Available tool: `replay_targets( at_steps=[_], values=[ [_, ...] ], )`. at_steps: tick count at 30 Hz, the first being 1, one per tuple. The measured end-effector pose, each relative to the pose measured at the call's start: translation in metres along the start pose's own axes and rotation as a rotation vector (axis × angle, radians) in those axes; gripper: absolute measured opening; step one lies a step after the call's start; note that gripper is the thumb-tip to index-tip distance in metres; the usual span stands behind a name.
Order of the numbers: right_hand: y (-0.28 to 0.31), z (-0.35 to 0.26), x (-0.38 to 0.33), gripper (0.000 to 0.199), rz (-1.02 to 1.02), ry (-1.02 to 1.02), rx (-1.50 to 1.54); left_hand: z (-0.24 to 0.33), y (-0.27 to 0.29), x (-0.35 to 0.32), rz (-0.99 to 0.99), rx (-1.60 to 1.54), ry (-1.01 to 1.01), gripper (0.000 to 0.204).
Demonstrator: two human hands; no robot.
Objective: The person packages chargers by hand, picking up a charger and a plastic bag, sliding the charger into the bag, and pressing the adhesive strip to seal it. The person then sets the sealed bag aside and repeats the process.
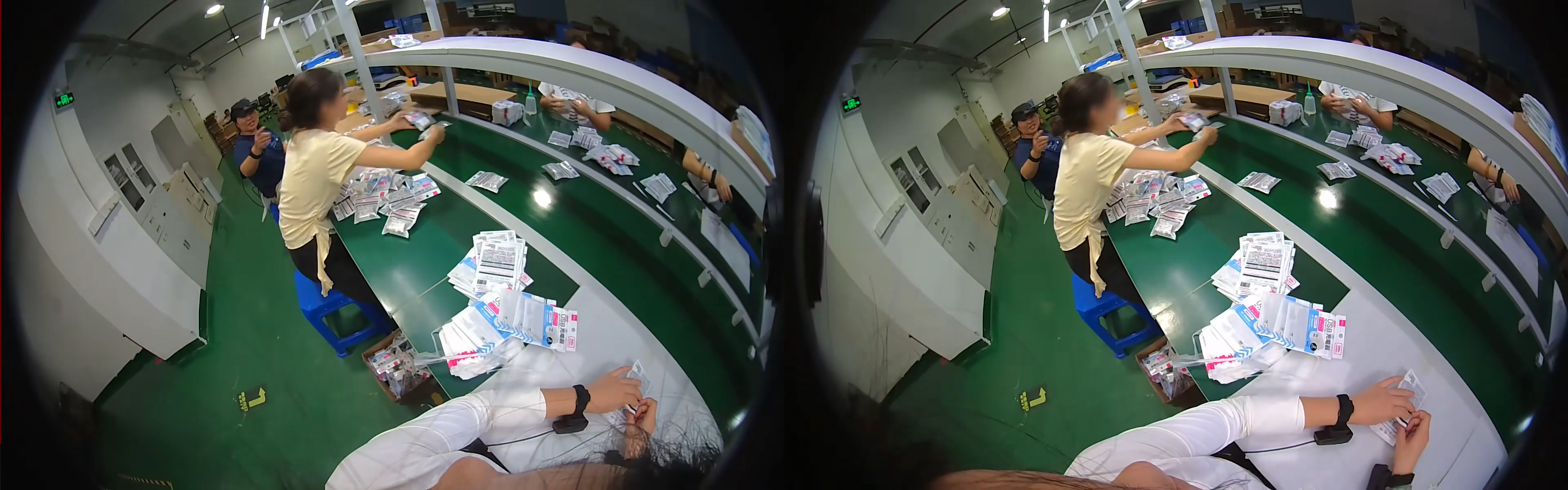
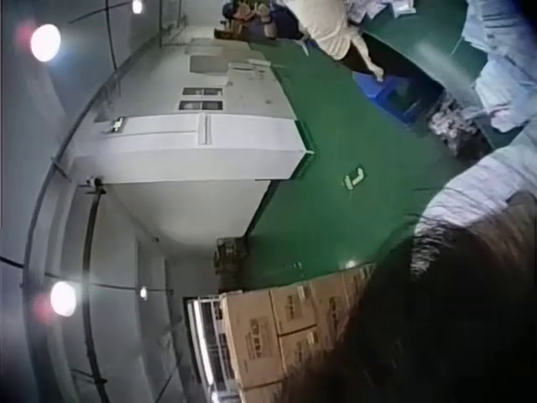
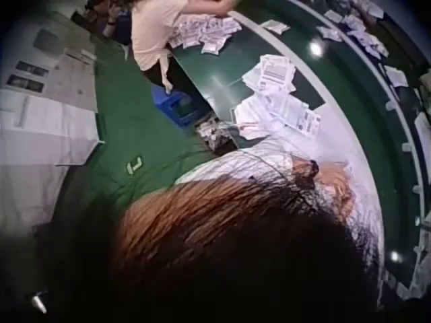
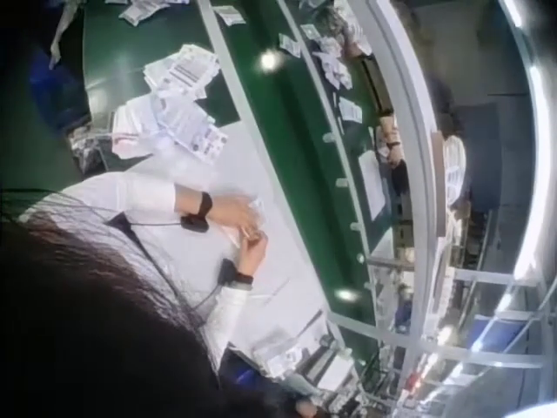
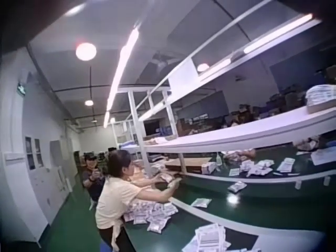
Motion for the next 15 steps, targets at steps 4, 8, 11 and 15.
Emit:
replay_targets(
  at_steps=[4,8,11,15],
  values=[
    [0.001,-0.002,0.001,0.040,0.003,-0.007,-0.056,0.006,0.009,0.001,0.091,0.071,-0.051,0.023],
    [0.002,-0.004,-0.001,0.039,0.001,-0.038,-0.081,0.017,0.013,0.004,0.123,0.162,-0.112,0.019],
    [0.002,-0.010,-0.003,0.038,0.008,-0.050,-0.127,0.020,0.008,0.008,0.090,0.246,-0.114,0.018],
    [-0.006,-0.027,-0.002,0.036,0.022,0.031,-0.200,0.012,0.000,0.015,0.032,0.442,-0.029,0.020]
  ],
)
Point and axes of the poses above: each hand's wrist, its own x-axis towards the middle knuckle, its own y-axis out of the back of the hand, z = x × y, the point moved 10 cm from there along x, towards the middle knuckle, and after that the axes turned 5 degrees about -y, right-handed, at the moved point
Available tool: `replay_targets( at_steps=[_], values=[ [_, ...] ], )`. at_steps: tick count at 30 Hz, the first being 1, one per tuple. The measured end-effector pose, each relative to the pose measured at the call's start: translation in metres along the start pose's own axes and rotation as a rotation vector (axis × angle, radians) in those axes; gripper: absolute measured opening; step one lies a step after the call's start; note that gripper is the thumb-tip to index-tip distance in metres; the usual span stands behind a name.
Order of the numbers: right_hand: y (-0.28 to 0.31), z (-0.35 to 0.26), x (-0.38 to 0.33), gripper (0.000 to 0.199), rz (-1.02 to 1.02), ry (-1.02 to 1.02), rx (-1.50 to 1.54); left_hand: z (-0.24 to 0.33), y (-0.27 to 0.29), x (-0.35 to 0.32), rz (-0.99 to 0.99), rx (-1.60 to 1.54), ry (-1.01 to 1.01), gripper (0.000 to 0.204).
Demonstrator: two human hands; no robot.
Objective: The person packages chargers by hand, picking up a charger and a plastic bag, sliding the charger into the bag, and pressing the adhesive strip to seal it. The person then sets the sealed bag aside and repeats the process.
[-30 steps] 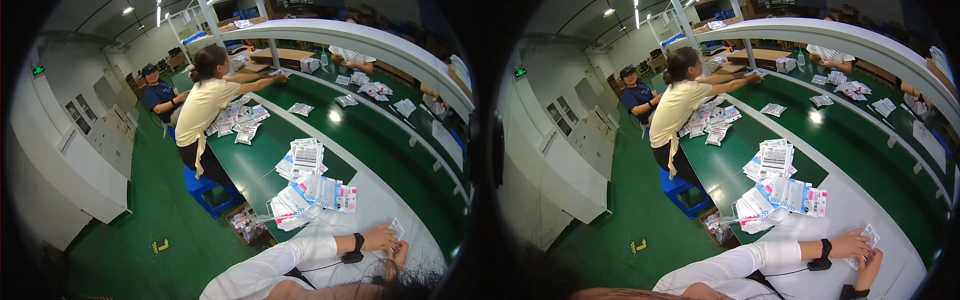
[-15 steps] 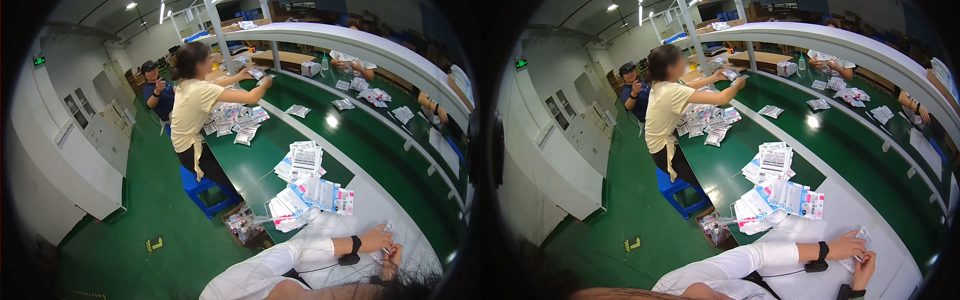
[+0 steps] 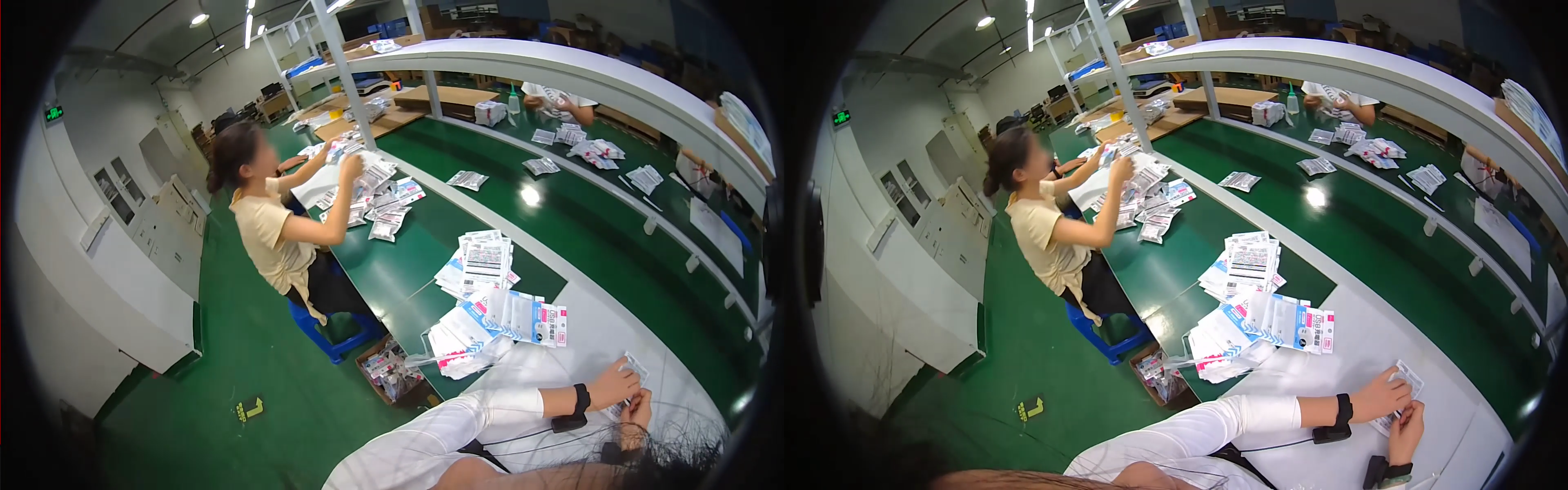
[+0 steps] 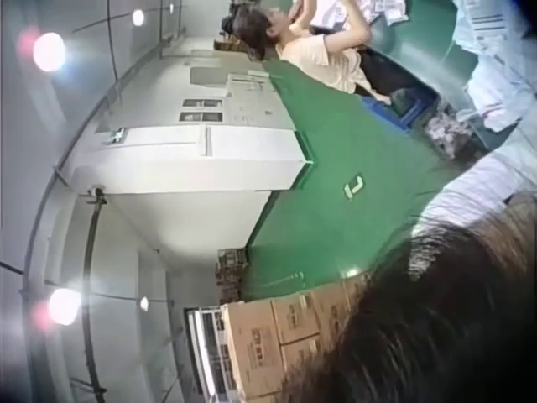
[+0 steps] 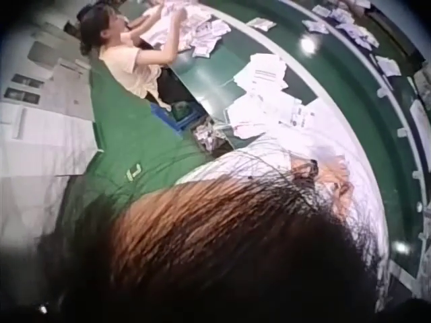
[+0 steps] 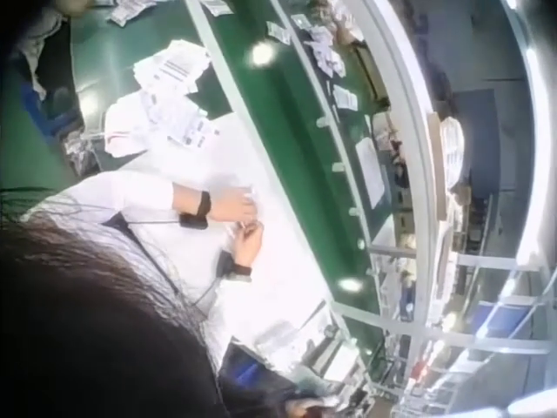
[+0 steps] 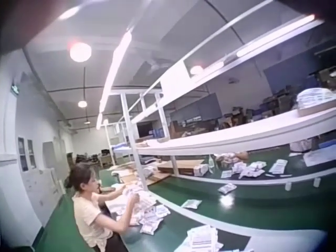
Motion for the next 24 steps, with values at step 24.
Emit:
replay_targets(
  at_steps=[24],
  values=[
    [0.003,-0.047,-0.016,0.029,-0.002,0.060,-0.309,-0.025,0.027,0.002,-0.321,-0.274,0.107,0.030]
  ],
)
Point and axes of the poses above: each hand's wrist, its own x-axis towards the middle knuckle, its own y-axis out of the back of the hand, z = x × y, the point moved 10 cm from there along x, towards the middle knuckle, and after that the axes turned 5 degrees about -y, right-handed, at the moved point
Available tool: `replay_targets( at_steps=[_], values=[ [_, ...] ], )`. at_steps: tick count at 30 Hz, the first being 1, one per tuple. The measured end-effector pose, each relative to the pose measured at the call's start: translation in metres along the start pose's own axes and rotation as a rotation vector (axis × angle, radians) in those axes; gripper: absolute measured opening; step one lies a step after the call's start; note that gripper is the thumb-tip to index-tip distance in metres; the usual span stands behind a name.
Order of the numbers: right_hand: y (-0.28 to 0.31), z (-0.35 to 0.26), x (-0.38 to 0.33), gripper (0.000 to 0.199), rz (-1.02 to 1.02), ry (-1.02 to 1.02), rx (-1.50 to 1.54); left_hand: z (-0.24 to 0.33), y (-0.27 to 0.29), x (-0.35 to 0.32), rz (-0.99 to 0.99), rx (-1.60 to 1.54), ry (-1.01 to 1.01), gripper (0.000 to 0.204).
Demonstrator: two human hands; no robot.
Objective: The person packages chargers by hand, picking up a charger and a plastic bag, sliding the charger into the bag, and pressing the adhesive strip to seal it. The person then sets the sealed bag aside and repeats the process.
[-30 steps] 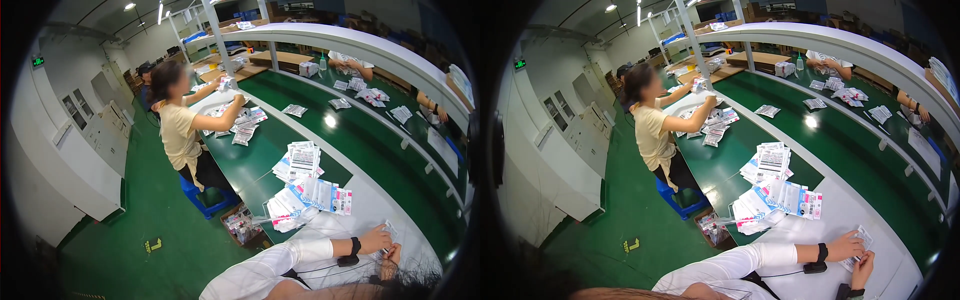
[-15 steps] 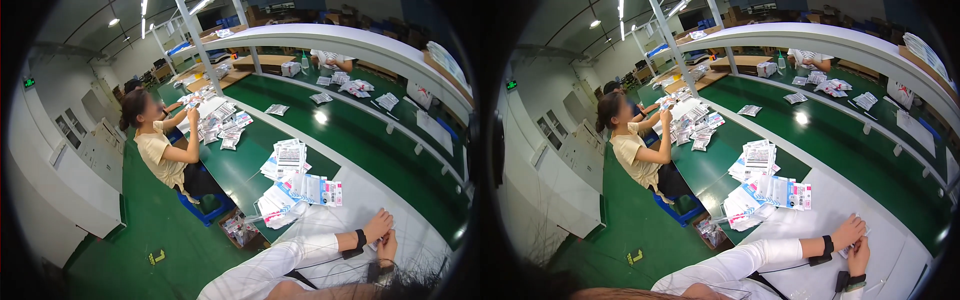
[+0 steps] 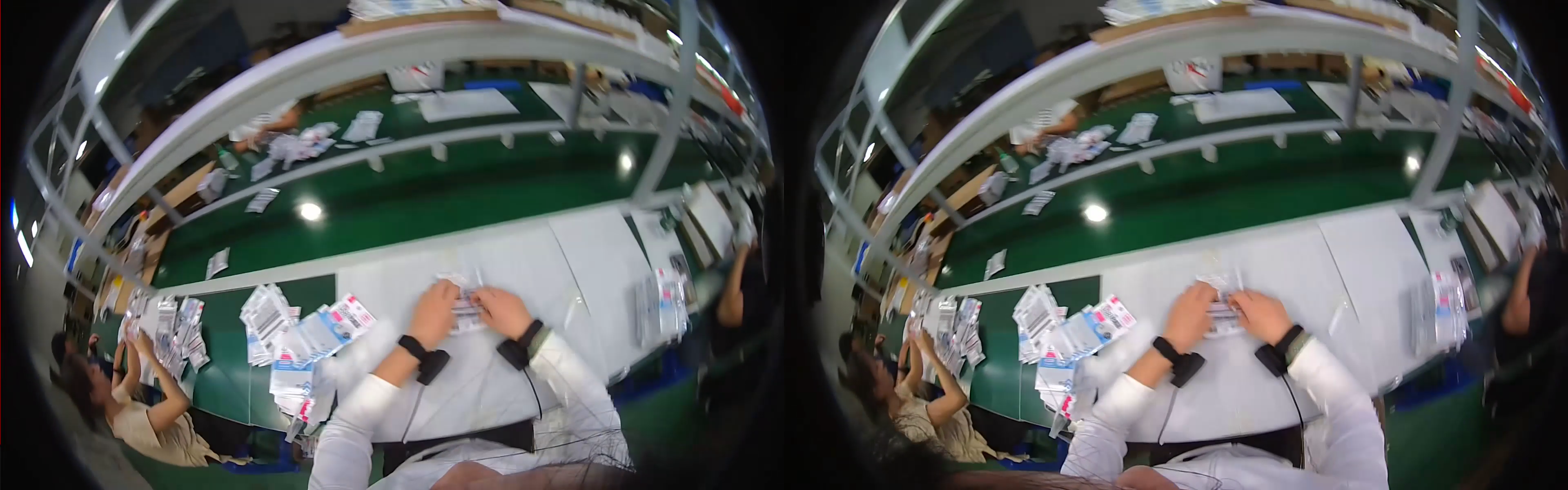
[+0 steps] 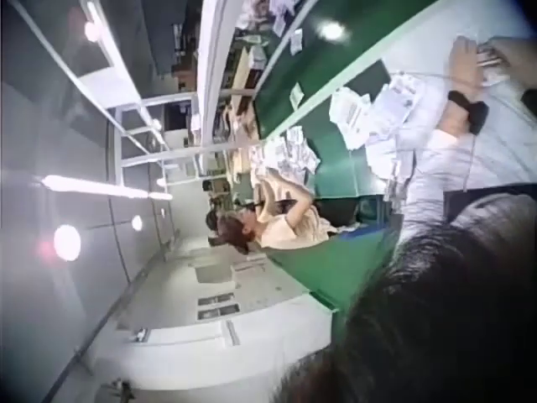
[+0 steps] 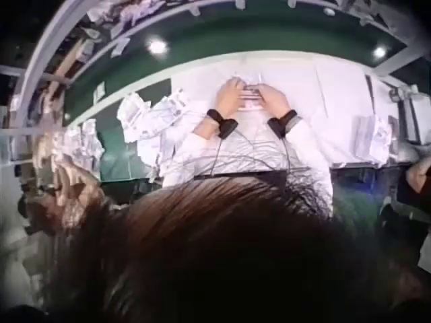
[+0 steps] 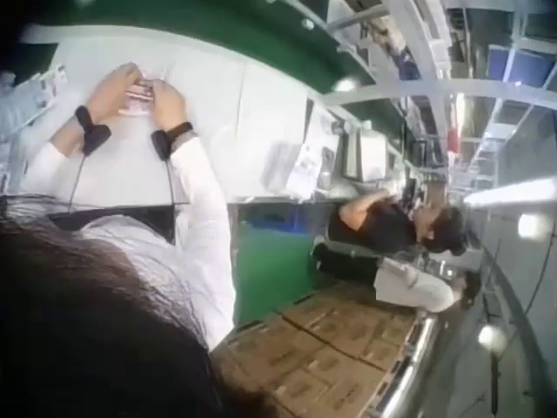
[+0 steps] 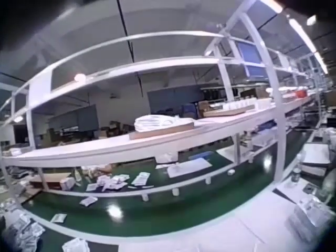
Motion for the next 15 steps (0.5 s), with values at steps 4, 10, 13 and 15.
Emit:
replay_targets(
  at_steps=[4,10,13,15],
  values=[
    [0.021,-0.007,0.001,0.034,-0.041,0.045,-0.077,0.012,0.026,-0.019,0.036,-0.068,-0.075,0.039],
    [0.024,-0.006,-0.016,0.043,-0.080,0.256,-0.117,0.003,0.013,-0.043,-0.088,0.100,-0.177,0.043],
    [0.017,-0.018,-0.021,0.047,-0.145,0.284,-0.175,0.007,0.019,-0.053,-0.113,0.228,-0.221,0.043],
    [0.015,-0.023,-0.011,0.049,-0.184,0.301,-0.240,-0.002,0.005,-0.056,-0.223,0.251,-0.186,0.044]
  ],
)
Point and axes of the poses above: each hand's wrist, its own x-axis towards the middle knuckle, its own y-axis out of the back of the hand, z = x × y, the point moved 10 cm from there along x, towards the middle knuckle, and after that the axes turned 5 degrees about -y, right-handed, at the moved point
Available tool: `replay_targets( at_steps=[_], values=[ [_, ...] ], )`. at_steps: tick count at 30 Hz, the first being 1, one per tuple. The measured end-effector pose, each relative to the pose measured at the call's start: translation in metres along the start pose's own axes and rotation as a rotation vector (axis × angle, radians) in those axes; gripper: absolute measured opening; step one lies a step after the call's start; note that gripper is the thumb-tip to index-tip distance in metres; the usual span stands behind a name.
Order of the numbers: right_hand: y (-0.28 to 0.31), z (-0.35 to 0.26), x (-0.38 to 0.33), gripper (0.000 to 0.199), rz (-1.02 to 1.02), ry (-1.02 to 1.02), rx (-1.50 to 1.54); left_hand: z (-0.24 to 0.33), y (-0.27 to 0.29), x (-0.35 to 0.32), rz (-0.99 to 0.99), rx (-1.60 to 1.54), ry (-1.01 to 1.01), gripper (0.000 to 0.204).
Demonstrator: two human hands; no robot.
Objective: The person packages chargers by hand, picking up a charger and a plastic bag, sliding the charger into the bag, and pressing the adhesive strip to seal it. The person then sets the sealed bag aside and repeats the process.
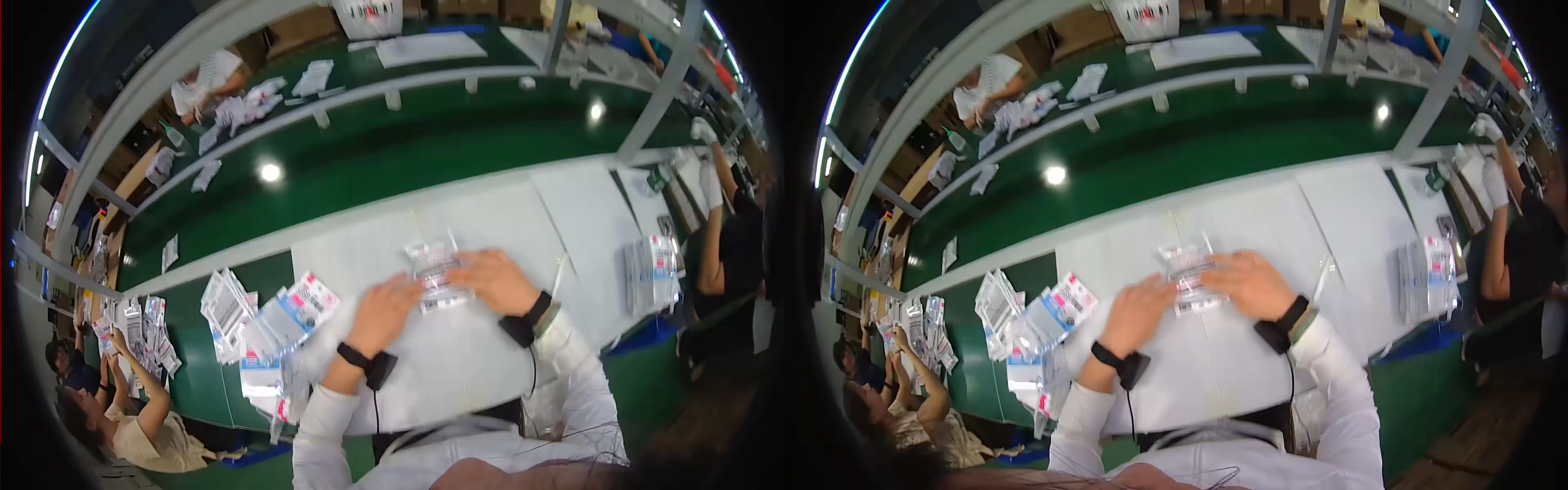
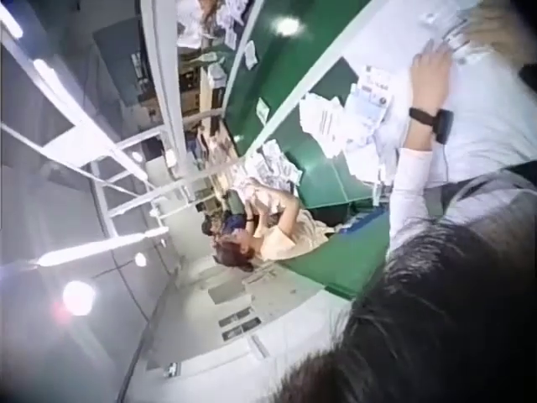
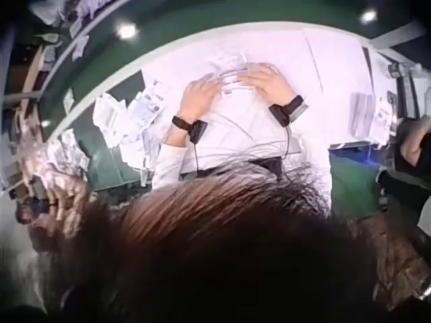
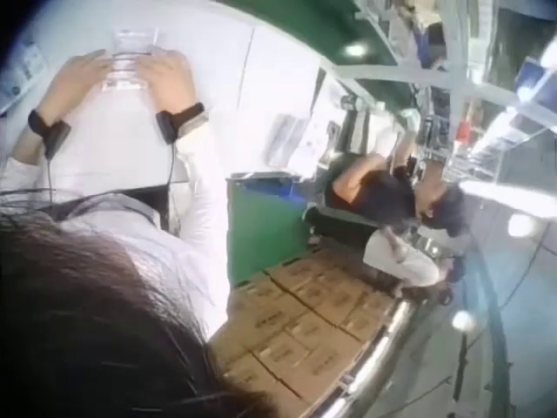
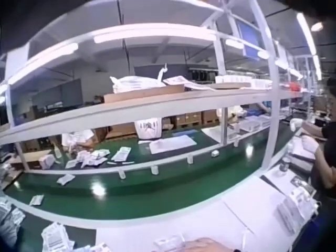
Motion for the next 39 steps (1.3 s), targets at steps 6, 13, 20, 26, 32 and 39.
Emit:
replay_targets(
  at_steps=[6,13,20,26,32,39],
  values=[
    [-0.005,0.021,-0.017,0.051,0.044,-0.117,0.030,-0.011,-0.001,-0.011,-0.026,-0.086,0.030,0.050],
    [0.004,0.010,-0.009,0.037,0.134,-0.098,0.089,0.000,0.002,-0.017,-0.018,-0.029,-0.059,0.057],
    [-0.036,-0.039,0.013,0.014,0.058,-0.183,0.204,-0.002,-0.006,-0.011,-0.034,-0.046,-0.032,0.051],
    [-0.029,-0.052,0.013,0.015,0.210,-0.202,0.035,-0.006,0.001,-0.013,0.037,-0.013,-0.031,0.045],
    [-0.024,-0.059,0.018,0.017,0.234,-0.149,-0.066,-0.007,-0.003,-0.015,0.042,-0.002,-0.026,0.045],
    [-0.029,-0.055,0.004,0.014,0.177,-0.101,-0.115,0.001,0.003,-0.008,0.089,-0.031,-0.049,0.049]
  ],
)
Point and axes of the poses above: each hand's wrist, its own x-axis towards the middle knuckle, its own y-axis out of the back of the hand, z = x × y, the point moved 10 cm from there along x, towards the middle knuckle, and after that the axes turned 5 degrees about -y, right-handed, at the moved point
